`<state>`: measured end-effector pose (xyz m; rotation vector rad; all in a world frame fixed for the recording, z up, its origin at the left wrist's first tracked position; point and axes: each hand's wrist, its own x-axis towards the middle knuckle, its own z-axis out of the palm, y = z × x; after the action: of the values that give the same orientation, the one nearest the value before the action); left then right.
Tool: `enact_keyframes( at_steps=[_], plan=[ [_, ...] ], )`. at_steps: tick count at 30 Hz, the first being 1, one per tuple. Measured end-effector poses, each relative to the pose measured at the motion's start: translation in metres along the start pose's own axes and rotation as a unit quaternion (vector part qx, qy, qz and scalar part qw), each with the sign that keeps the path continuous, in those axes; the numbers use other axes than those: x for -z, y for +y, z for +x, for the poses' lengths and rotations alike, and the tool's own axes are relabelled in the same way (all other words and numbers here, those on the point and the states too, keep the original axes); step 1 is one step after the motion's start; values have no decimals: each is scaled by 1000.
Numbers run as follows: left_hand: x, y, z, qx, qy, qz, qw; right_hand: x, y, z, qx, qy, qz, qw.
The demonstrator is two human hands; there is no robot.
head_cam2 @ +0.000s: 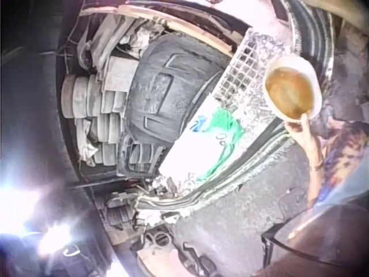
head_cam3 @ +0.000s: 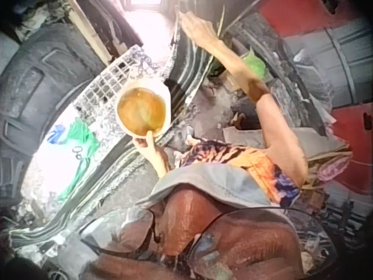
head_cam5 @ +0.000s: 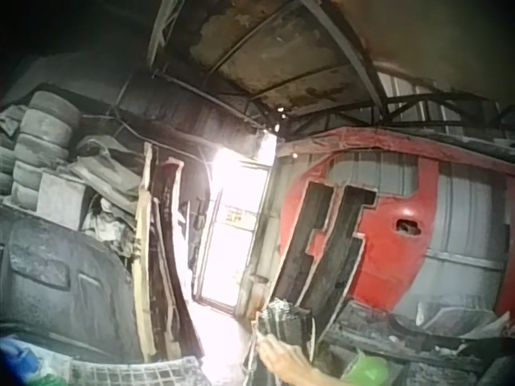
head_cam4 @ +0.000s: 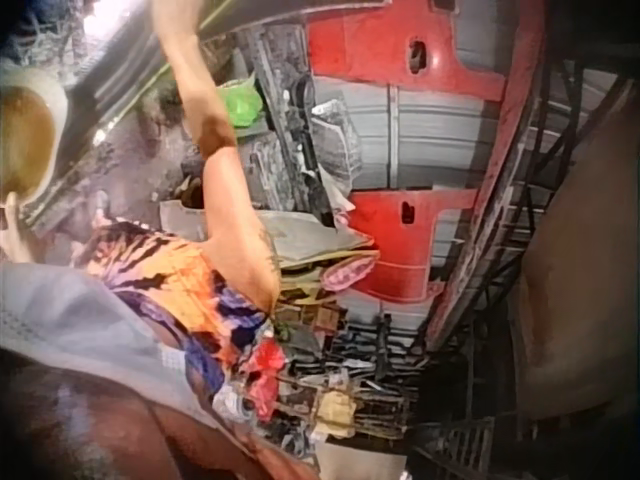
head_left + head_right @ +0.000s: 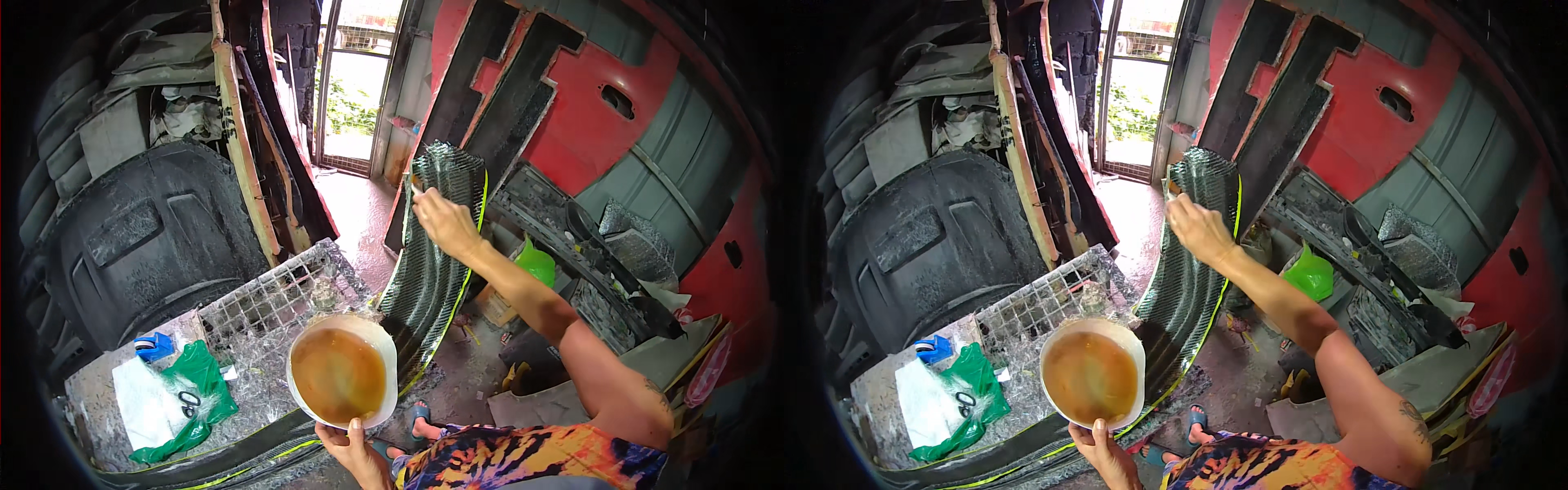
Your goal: The person applies a liquid substance to a long carbon fiber part using a brush, dipping the brush into a plastic container held in the left hand. The person works their way along the length of the part, ensuring the substance is spread into the texture of the material and along the edges.
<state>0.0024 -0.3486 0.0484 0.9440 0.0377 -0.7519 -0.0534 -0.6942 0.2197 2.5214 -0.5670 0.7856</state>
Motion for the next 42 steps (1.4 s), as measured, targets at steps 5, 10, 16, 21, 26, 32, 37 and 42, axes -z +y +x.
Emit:
enact_keyframes(
  at_steps=[5,10,16,21,26,32,37,42],
  plan=[
    [1,-2,-5,-44,-4,-33,998,-13,-11,-6,23,-25,-12,999],
    [6,-6,-7,-44,-3,-22,999,-13,-8,-7,18,-43,-22,999],
    [4,-5,-14,-53,4,-20,998,-4,-4,-4,32,-9,-19,999],
    [4,2,-18,-63,2,-12,998,33,2,25,-49,74,144,986],
    [-3,-1,-15,-64,-3,-46,997,11,28,72,-125,37,154,979],
    [-5,-5,-21,-63,-14,-57,996,-2,40,103,-212,43,214,953],
    [-6,-6,-21,-53,7,-44,998,26,43,110,-186,31,242,952],
    [-3,-3,-16,-64,11,-35,997,74,51,104,-72,-63,270,958]
  ],
)
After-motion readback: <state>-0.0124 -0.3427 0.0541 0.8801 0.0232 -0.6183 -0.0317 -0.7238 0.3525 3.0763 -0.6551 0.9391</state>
